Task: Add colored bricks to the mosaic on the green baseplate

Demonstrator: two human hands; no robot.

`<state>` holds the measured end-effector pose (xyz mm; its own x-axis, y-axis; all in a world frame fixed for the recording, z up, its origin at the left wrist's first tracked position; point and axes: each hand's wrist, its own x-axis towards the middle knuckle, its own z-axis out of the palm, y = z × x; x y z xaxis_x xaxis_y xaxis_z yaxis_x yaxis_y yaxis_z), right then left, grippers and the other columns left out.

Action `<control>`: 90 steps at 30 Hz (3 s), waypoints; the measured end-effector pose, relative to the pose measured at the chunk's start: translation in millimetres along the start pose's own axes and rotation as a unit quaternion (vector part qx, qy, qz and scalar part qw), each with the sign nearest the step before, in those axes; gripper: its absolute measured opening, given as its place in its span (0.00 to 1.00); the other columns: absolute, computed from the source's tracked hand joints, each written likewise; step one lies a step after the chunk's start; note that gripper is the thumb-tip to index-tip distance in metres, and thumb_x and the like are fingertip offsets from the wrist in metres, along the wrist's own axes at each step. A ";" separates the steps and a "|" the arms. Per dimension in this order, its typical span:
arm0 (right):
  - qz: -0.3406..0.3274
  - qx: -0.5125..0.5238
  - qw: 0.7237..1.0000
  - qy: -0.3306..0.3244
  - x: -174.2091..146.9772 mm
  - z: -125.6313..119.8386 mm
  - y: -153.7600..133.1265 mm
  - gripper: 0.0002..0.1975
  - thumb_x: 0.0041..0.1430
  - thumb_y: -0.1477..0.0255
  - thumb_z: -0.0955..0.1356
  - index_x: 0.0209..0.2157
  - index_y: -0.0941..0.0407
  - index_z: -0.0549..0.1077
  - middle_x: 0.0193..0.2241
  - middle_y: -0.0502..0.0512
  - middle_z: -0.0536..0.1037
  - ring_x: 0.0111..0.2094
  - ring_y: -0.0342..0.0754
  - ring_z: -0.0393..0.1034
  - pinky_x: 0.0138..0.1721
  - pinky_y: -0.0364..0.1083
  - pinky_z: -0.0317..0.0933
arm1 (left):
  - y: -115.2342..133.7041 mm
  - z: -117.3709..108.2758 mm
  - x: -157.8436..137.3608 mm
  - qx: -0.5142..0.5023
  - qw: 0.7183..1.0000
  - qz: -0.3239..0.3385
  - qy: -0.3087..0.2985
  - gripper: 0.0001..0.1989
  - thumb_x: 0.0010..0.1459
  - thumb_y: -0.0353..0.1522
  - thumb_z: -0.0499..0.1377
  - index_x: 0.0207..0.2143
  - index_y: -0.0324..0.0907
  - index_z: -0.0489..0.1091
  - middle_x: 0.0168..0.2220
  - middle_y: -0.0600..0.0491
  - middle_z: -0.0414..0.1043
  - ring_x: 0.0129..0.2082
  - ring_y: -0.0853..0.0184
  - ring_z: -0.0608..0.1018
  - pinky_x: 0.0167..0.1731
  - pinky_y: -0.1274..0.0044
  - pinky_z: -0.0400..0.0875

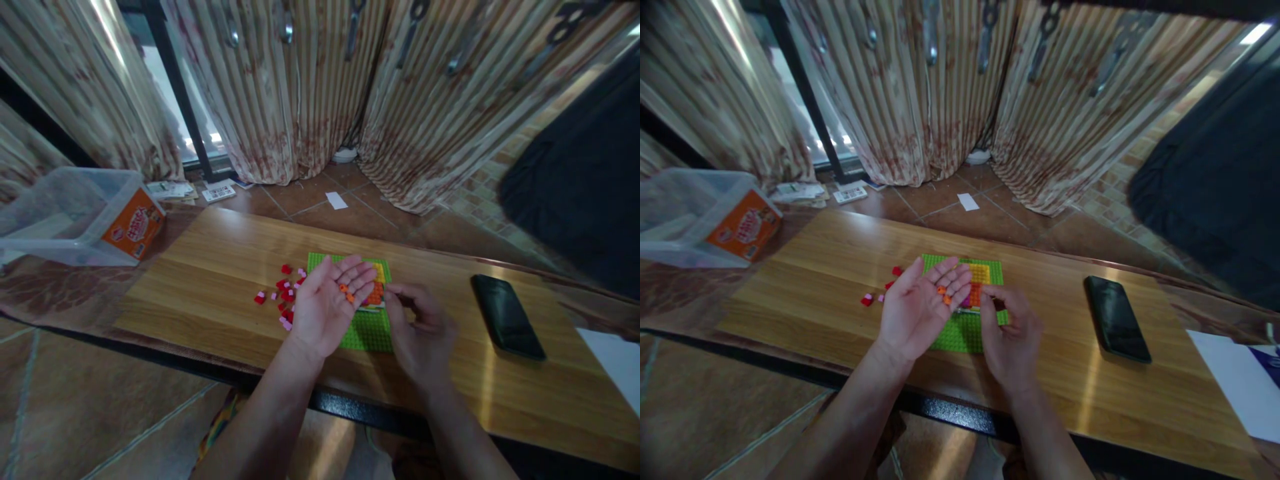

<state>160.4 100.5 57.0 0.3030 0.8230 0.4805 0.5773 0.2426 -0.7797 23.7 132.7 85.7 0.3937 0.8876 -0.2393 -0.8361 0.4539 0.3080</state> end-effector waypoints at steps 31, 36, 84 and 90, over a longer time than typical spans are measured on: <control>0.107 0.008 0.993 -0.047 16.8 -26.0 15.7 0.10 0.55 0.64 0.68 0.35 0.55 0.77 0.25 0.51 0.78 0.28 0.47 0.73 0.32 0.47 0.66 | 10.6 -6.7 3.3 -0.016 0.994 0.061 0.086 0.13 0.57 0.37 0.56 0.33 0.36 0.74 0.31 0.49 0.76 0.31 0.71 0.76 0.41 0.76 0.70; 0.098 -0.009 0.987 -0.124 12.3 -30.2 25.6 0.11 0.56 0.64 0.68 0.36 0.53 0.78 0.35 0.54 0.81 0.35 0.50 0.75 0.37 0.49 0.68 | 11.9 -8.1 4.4 -0.012 0.989 0.053 0.139 0.11 0.56 0.35 0.56 0.29 0.36 0.73 0.27 0.50 0.74 0.26 0.73 0.74 0.35 0.79 0.69; 0.316 0.265 0.909 -0.068 15.4 -4.0 31.0 0.09 0.34 0.71 0.76 0.23 0.56 0.78 0.19 0.48 0.74 0.20 0.38 0.61 0.23 0.41 0.56 | 6.4 -9.5 6.8 0.018 0.987 0.069 0.144 0.09 0.57 0.32 0.55 0.30 0.35 0.73 0.27 0.52 0.74 0.25 0.76 0.73 0.32 0.81 0.70; 0.315 0.254 0.912 -0.057 15.8 -2.4 29.3 0.09 0.34 0.71 0.76 0.22 0.56 0.77 0.19 0.48 0.74 0.20 0.39 0.62 0.23 0.41 0.56 | 6.6 -9.0 7.2 0.028 0.987 0.074 0.138 0.10 0.57 0.32 0.55 0.30 0.35 0.73 0.27 0.52 0.73 0.26 0.75 0.74 0.34 0.81 0.70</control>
<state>183.9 119.4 42.8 0.3549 0.9227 -0.1504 -0.1200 -0.1146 -0.9861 17.6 141.4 77.8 0.1427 0.8927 -0.4274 -0.8511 0.3311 0.4075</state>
